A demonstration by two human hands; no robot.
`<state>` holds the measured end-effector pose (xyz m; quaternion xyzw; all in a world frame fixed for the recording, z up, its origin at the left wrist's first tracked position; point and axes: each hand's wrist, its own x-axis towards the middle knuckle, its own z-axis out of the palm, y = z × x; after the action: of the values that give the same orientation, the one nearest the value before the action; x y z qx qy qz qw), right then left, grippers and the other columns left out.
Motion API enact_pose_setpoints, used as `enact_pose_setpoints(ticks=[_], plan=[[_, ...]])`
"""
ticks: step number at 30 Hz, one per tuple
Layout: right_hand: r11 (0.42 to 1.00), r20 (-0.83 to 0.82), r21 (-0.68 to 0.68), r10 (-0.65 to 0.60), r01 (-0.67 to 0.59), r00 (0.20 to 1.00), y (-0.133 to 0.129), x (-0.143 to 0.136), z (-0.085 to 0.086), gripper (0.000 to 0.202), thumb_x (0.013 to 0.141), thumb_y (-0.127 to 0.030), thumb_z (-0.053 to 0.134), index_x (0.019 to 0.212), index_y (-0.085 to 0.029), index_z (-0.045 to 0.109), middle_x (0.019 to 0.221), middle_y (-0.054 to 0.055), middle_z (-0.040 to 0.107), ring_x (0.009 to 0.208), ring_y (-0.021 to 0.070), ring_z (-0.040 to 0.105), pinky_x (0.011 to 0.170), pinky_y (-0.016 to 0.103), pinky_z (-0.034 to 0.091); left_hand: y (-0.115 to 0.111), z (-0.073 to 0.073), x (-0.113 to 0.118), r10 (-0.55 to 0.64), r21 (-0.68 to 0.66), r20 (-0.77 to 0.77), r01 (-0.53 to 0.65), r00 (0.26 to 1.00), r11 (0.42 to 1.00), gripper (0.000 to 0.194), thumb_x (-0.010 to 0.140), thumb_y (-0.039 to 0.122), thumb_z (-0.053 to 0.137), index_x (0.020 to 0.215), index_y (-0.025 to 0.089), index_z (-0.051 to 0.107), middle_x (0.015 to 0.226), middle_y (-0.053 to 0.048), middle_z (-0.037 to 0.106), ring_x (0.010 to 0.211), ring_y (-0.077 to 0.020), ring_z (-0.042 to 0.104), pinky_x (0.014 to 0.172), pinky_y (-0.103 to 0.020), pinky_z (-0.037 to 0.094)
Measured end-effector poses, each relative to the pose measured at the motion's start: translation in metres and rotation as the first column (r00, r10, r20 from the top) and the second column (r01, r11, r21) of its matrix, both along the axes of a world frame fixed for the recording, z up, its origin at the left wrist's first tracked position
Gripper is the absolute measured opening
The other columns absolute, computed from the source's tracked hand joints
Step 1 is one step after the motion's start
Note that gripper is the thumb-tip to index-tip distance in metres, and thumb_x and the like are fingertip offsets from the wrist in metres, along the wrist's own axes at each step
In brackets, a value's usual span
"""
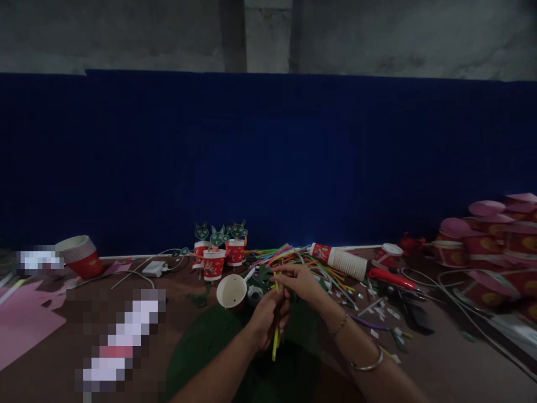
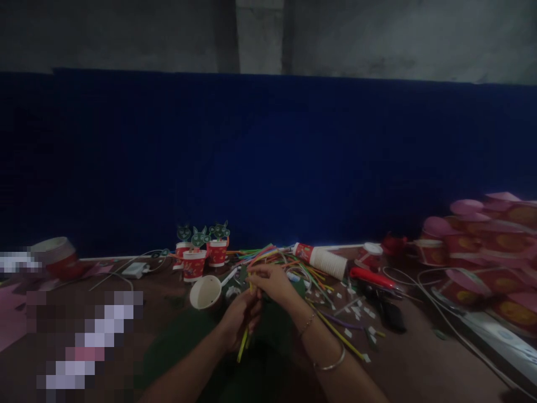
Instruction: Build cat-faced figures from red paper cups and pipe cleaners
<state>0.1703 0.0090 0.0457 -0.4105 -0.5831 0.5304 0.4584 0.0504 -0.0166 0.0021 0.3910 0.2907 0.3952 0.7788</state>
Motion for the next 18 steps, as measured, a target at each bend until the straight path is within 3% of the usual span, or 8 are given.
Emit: enact_pose_setpoints(ticks=[6, 10, 14, 18], plan=[[0.993, -0.021, -0.074, -0.093, 0.091, 0.995, 0.0033, 0.0003, -0.0033, 0.033, 0.061, -0.037, 0.068, 0.084, -0.013, 0.067, 0.069, 0.004, 0.070, 0.035, 0.0069, 0.048, 0.037, 0.020, 0.036, -0.0009, 0.0029, 0.0025, 0.032, 0.028, -0.047, -0.031, 0.998, 0.999, 0.034, 0.074, 0.049, 0.058, 0.079, 0.017, 0.049, 0.048, 0.007, 0.046, 0.031, -0.0042, 0.037, 0.030, -0.015, 0.024], [0.976, -0.061, -0.159, -0.160, 0.148, 0.985, 0.0054, 0.0000, -0.0063, 0.031, 0.059, -0.034, 0.071, 0.082, -0.014, 0.067, 0.071, 0.005, 0.071, 0.057, 0.0146, 0.063, 0.042, 0.019, 0.040, -0.0016, 0.0064, -0.0006, 0.001, -0.011, -0.068, -0.002, 0.998, 1.000, 0.037, 0.071, 0.048, 0.061, 0.090, 0.018, 0.052, 0.052, 0.009, 0.044, 0.033, -0.0039, 0.035, 0.031, -0.016, 0.026], [0.970, -0.103, -0.182, -0.183, 0.162, 0.978, 0.0061, 0.0012, -0.0047, 0.028, 0.054, -0.032, 0.074, 0.074, -0.013, 0.068, 0.065, 0.005, 0.070, 0.065, 0.0180, 0.066, 0.055, 0.024, 0.048, -0.0002, 0.0046, -0.0034, -0.071, -0.020, -0.078, 0.070, 0.994, 0.997, 0.036, 0.070, 0.048, 0.064, 0.087, 0.018, 0.051, 0.051, 0.011, 0.034, 0.032, -0.0012, 0.022, 0.031, -0.014, 0.012], [0.957, -0.172, -0.262, -0.172, 0.123, 0.970, 0.0062, 0.0035, -0.0031, 0.027, 0.051, -0.031, 0.074, 0.071, -0.013, 0.068, 0.063, 0.005, 0.070, 0.062, 0.0184, 0.065, 0.058, 0.027, 0.049, -0.0002, 0.0026, -0.0023, -0.002, 0.069, -0.157, 0.013, 0.988, 0.998, 0.034, 0.073, 0.050, 0.059, 0.081, 0.018, 0.049, 0.050, 0.010, 0.031, 0.034, -0.0010, 0.019, 0.035, -0.015, 0.004]])
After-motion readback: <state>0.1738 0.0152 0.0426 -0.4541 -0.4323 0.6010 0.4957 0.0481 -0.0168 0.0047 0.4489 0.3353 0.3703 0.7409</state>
